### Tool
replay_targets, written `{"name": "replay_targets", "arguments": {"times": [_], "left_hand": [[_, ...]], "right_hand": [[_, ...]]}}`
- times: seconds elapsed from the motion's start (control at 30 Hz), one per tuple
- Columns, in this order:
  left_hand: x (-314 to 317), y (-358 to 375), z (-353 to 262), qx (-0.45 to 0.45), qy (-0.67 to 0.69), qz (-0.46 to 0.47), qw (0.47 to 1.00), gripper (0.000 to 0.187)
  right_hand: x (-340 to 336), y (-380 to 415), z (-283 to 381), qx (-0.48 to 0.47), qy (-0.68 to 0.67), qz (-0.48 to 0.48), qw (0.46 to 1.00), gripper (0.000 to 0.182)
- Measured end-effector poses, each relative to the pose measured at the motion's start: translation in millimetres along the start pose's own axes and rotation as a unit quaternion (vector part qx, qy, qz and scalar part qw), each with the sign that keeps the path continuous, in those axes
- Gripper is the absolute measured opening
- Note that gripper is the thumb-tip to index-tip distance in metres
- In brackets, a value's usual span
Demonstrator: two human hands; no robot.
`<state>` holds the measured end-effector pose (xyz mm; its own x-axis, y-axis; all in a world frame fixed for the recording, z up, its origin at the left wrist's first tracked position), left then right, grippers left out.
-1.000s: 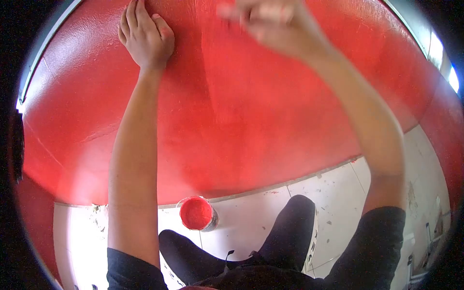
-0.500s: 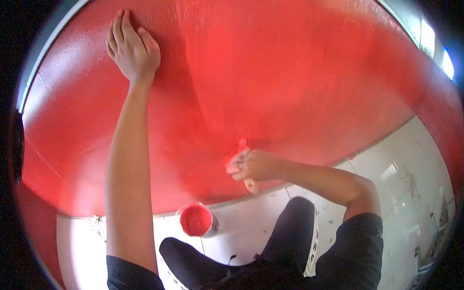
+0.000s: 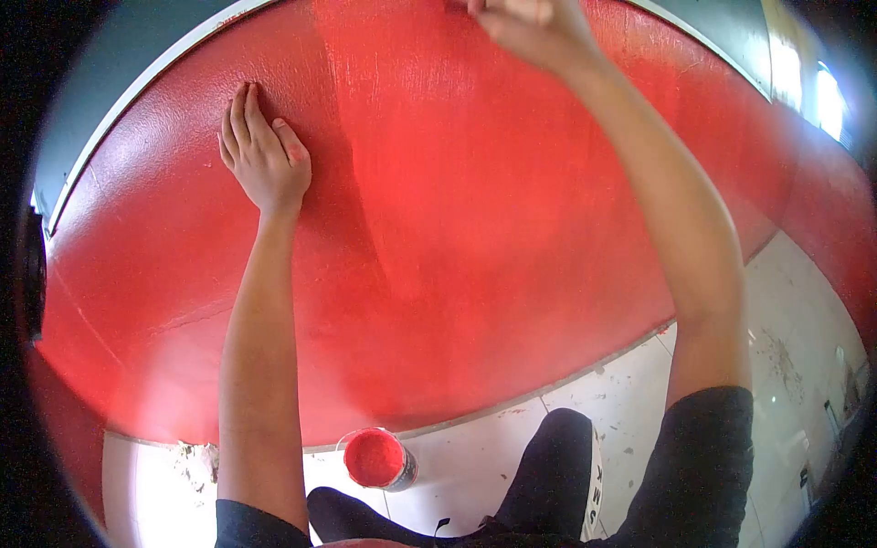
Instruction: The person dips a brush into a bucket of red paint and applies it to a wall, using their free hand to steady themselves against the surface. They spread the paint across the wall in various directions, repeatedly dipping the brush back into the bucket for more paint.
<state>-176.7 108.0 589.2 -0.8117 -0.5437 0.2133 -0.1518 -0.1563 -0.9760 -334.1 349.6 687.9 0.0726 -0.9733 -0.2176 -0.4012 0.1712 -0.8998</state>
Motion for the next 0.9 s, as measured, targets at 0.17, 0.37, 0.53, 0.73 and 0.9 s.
{"name": "replay_targets", "arguments": {"times": [0.17,0.37,0.53,0.73,0.9], "left_hand": [[-4.2,-4.4,-0.1,-0.012,-0.02,0.003,1.0,0.056],[-3.2,-2.8,5.5,-0.022,0.036,0.006,0.999,0.056],[-9.2,6.0,29.1,-0.123,0.001,-0.031,0.992,0.065],[-5.7,6.7,34.0,-0.148,0.009,-0.011,0.989,0.068],[-14.2,7.1,36.8,-0.135,-0.021,-0.018,0.99,0.062]], "right_hand": [[90.2,152.2,75.4,-0.115,0.145,0.175,0.967,0.016],[125.6,184.3,112.8,0.236,-0.316,0.391,0.831,0.034],[71.7,19.5,104.5,-0.092,-0.067,0.01,0.993,0.037],[104.7,-26.8,83.5,-0.155,0.112,-0.022,0.981,0.012],[128.1,-28.7,73.8,-0.15,0.182,0.008,0.972,0.009]]}}
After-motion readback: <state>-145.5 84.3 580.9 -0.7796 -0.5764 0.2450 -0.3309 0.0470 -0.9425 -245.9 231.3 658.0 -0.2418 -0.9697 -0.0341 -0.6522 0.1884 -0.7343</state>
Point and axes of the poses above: each hand's wrist, its own y-axis away from the middle knuckle, its own x-axis out of the palm, z = x × y, the point moved 10 cm from there along -y, towards the middle knuckle
